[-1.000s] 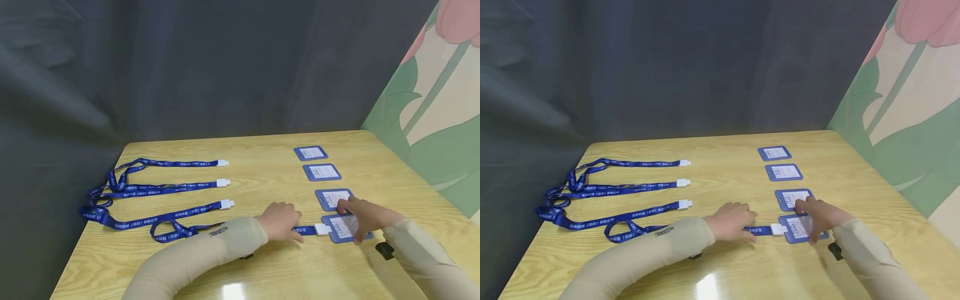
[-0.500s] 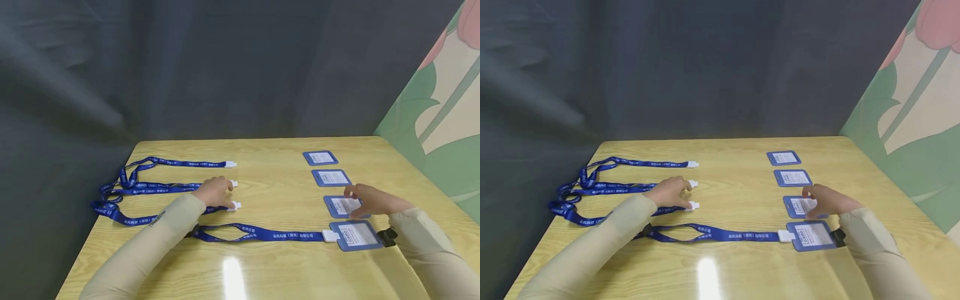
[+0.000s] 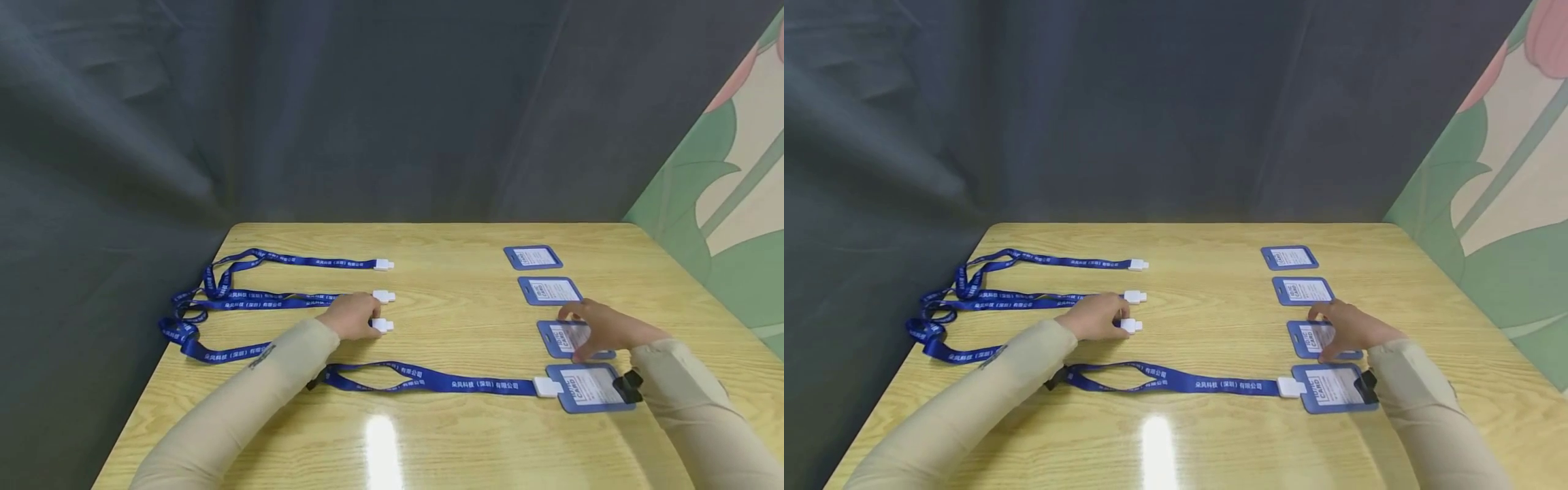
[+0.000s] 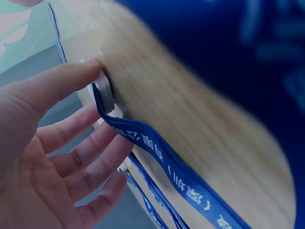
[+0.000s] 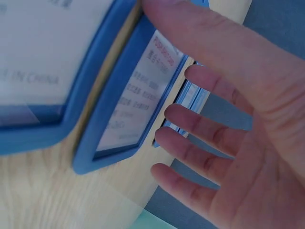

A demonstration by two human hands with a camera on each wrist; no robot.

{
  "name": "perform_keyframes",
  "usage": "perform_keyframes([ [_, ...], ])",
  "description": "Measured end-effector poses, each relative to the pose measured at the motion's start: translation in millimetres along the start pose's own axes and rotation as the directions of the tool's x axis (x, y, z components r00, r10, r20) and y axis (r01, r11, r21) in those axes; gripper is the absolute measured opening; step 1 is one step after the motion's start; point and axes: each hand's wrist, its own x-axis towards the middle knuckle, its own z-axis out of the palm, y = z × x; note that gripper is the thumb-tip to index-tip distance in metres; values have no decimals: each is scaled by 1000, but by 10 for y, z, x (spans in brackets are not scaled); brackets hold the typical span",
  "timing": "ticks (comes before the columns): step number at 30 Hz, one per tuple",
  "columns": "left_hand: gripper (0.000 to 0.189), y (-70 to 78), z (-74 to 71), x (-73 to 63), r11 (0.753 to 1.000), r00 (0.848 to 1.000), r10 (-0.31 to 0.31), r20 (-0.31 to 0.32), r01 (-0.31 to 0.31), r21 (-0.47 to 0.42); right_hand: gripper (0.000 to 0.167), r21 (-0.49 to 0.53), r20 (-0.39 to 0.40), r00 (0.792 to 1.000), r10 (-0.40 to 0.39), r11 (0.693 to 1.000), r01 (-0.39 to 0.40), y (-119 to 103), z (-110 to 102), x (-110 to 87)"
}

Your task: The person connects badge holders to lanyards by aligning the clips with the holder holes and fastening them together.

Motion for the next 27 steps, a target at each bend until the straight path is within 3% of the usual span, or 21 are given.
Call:
perform_keyframes([
  [8,25,-63,-48,15,999,999,-30,-24,29,-20,75,2,6,1000,14,1000,-14,43,32,-29],
  [17,27,9,-126,16,1000,997,-11,-72,10,-14,77,-3,17,1000,-7,1000,7,70,3,-6],
  [27,28,65,-140,31,1000,996,3,-86,-5,-16,77,17,30,999,39,999,-40,16,-13,20],
])
